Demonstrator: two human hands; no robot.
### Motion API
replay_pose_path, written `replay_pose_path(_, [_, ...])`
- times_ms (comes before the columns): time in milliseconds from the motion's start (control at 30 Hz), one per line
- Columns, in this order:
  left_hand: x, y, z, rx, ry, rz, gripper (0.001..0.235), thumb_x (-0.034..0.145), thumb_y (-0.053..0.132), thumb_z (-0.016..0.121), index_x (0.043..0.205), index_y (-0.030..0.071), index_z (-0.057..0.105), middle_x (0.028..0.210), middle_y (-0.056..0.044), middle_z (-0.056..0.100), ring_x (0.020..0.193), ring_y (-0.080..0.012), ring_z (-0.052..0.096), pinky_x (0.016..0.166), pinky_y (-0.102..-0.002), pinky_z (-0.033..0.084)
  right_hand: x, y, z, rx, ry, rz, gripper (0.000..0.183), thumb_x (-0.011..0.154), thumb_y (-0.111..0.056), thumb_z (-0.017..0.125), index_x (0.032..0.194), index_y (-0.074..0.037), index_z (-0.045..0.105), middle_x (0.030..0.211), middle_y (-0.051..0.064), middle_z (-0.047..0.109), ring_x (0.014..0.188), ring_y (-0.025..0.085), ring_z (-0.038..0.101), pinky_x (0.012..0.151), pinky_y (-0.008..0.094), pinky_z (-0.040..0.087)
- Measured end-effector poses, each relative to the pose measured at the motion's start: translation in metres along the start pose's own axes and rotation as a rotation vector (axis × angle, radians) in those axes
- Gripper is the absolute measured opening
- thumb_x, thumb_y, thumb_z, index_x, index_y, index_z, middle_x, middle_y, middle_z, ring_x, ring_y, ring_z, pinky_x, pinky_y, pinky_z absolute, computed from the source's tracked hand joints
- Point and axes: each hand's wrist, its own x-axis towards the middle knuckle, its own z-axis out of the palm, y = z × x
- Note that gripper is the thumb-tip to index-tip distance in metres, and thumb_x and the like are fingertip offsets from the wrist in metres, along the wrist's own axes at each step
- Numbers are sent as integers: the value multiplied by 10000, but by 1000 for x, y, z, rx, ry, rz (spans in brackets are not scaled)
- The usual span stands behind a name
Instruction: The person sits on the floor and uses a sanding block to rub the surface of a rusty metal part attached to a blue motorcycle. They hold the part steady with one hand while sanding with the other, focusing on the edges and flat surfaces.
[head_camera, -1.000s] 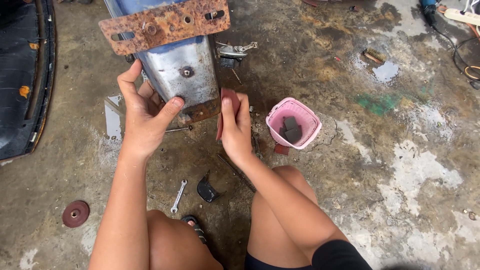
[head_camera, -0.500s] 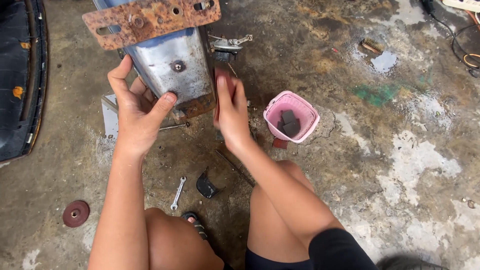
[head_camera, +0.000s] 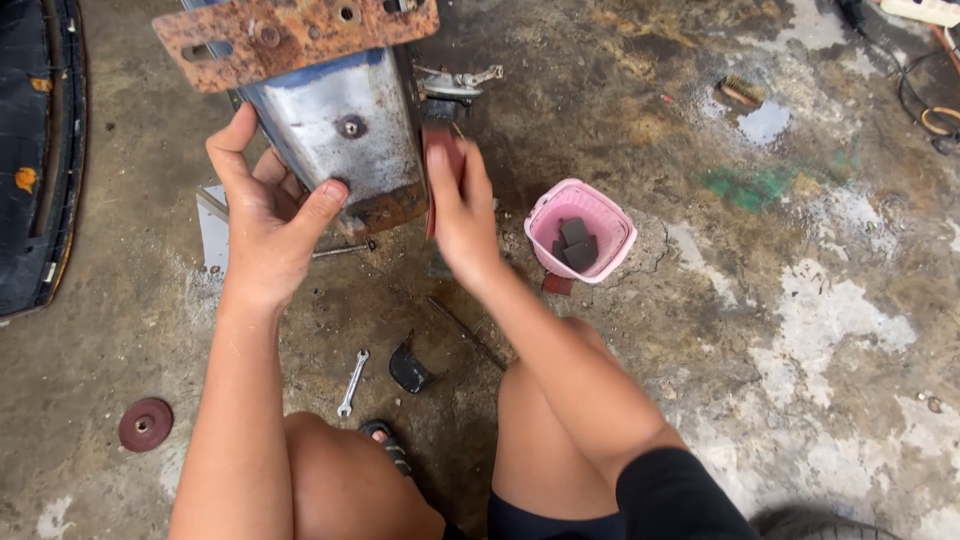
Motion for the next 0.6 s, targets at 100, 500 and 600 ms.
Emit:
replay_pose_path(100, [-1,2,2,8,3,6,815,1024,65,755,1553,193,148,1278,-180,557,1070,-232,641,920,-329,585,12,-9,3,9,40,28,403,1030,-503,512,1048,-101,535,657,-14,493,476,109,579,409,244,501])
replay_pose_path(500, [-1,1,-1,-93,-64,50,699,1046,111,698,1507,251,192,1362,-200,592,1144,-208,613,1020,-354,520,-30,-18,4,-161,72,-44,320,1012,-437,503,1041,-119,510,784,-32,499,660,89,506,576,255,445])
replay_pose_path(600, [-2,2,-2,-87,-68,43,688,1044,105,688,1497,254,192,1366,-198,584,1157,-213,607,1016,-367,525,-18,-8,5,-134,26,-132,364,1011,-478,489,1052,-116,491,737,-50,495,587,85,521,486,236,442])
